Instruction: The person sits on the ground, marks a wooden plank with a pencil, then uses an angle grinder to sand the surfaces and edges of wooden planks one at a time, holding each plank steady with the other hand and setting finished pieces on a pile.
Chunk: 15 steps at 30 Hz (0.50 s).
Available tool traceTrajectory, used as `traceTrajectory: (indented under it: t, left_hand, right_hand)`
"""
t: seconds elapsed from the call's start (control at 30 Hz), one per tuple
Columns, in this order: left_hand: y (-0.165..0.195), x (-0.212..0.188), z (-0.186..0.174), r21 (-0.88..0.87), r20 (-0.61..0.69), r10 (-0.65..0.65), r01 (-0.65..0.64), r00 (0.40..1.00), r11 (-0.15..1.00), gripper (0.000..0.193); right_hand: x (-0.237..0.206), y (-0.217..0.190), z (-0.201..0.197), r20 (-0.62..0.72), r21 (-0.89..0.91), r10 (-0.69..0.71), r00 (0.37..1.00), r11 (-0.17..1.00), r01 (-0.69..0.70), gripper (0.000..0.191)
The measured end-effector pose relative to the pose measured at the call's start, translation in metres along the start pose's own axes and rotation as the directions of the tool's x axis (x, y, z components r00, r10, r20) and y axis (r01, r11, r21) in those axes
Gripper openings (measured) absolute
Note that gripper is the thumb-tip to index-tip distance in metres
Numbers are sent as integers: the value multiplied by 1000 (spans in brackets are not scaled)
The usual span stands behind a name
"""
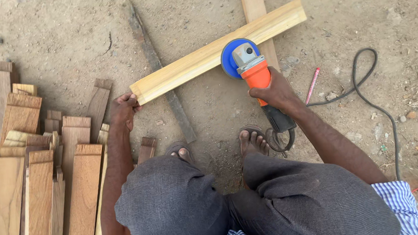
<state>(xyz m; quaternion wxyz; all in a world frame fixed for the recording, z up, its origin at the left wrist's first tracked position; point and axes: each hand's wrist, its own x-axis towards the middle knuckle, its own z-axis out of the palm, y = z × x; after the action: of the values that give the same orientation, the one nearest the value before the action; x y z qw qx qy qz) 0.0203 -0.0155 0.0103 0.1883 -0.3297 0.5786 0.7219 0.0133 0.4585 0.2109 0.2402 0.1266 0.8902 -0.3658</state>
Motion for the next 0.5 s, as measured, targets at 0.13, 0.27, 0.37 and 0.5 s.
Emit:
traceTrajectory:
  t: [0.13,0.27,0.37,0.5]
  left_hand:
    - [5,-5,4,50,-45,-12,14,999,999,22]
    - [20,-19,29,232,-168,14,26,986,972,35]
    - [31,-31,53,476,-185,89,10,979,879,45]
    - [43,-43,69,515,-190,109,4,976,857,44]
  right_hand:
    - [6,20,-25,-30,12,-20,999,1000,20,63]
    - [11,37,-51,-46,71,73,996,995,-70,62]
    - [18,52,-70,-80,118,141,987,984,-131,67]
    - [30,79,-100,-114,269,211,971,947,-174,62]
